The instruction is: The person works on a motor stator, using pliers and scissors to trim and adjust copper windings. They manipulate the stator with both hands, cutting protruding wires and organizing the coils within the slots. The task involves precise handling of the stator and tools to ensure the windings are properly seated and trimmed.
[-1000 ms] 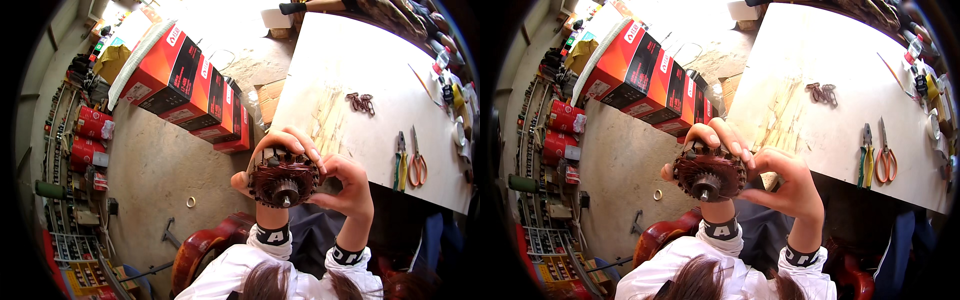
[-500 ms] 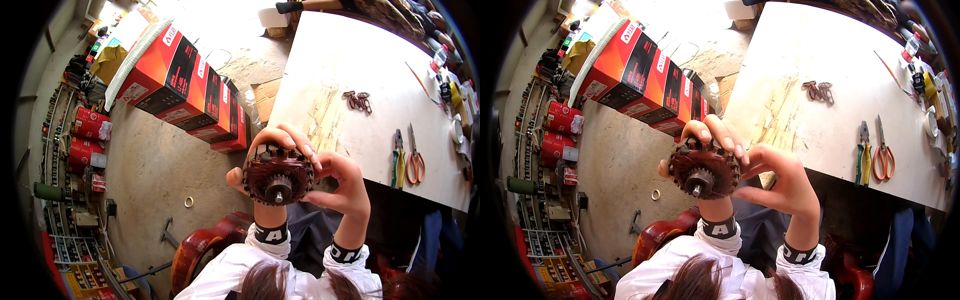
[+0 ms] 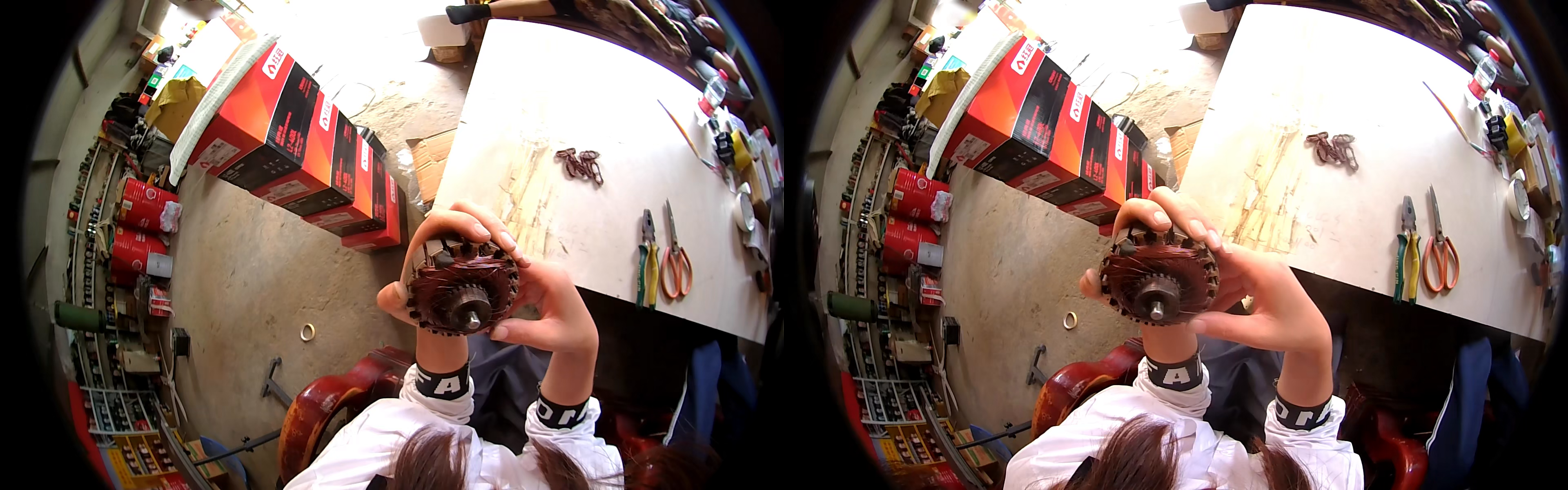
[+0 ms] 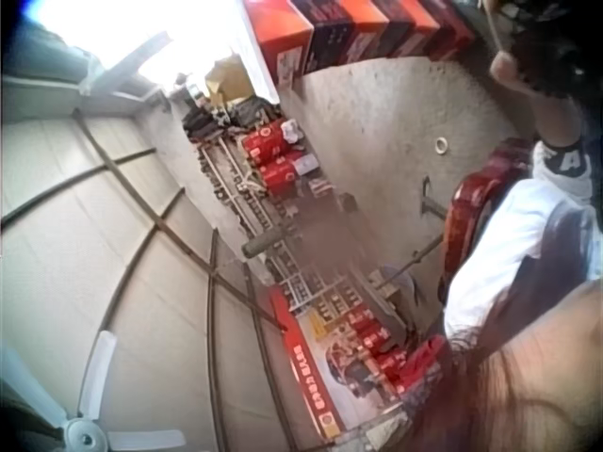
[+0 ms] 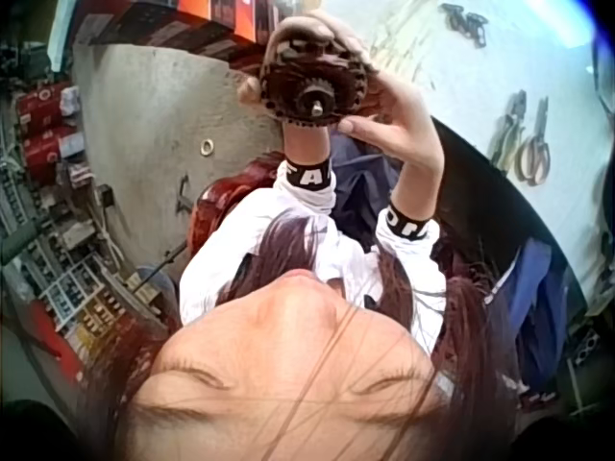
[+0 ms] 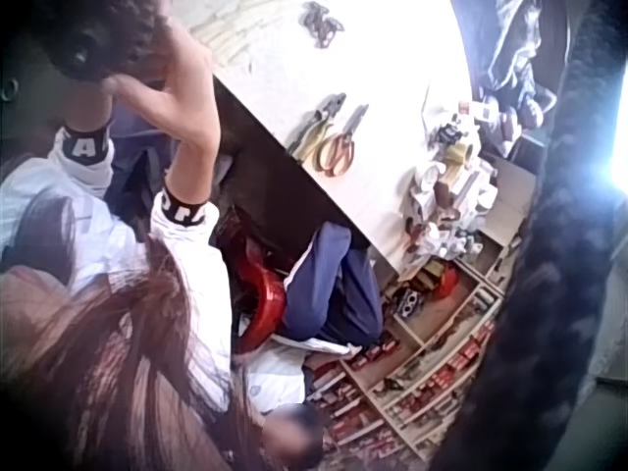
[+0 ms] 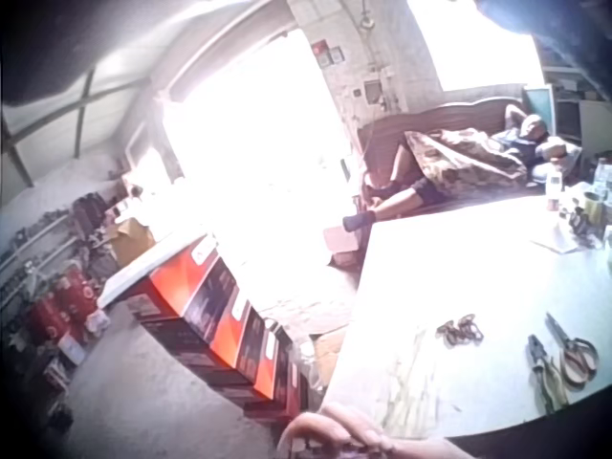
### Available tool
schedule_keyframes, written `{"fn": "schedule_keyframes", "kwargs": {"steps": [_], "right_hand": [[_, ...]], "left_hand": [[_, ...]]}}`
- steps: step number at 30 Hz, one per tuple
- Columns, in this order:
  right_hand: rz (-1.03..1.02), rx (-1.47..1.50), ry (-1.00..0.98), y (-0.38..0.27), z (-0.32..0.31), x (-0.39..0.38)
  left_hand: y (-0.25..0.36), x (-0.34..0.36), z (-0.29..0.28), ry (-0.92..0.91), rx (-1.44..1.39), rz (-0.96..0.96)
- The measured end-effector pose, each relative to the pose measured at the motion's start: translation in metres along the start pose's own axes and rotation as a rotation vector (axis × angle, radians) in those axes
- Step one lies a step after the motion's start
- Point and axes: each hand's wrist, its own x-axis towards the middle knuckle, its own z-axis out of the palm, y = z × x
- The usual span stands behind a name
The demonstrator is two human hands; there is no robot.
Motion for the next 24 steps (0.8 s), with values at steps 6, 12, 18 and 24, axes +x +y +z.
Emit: {"fn": "schedule_keyframes", "kwargs": {"steps": [6,12,18,24], "right_hand": [[-0.121,0.072,0.059,0.02,0.0,0.005],[-0.195,0.052,0.233,0.026,0.015,0.015],[-0.342,0.132,0.335,0.038,0.019,0.022],[-0.182,-0.093,0.376,0.03,0.011,0.017]], "left_hand": [[-0.004,0.003,0.004,-0.006,0.045,-0.013],[-0.011,0.008,-0.015,0.017,-0.037,-0.008],[-0.037,-0.001,-0.008,-0.013,-0.348,-0.116],[-0.04,0.003,-0.006,0.07,-0.311,-0.157]]}}
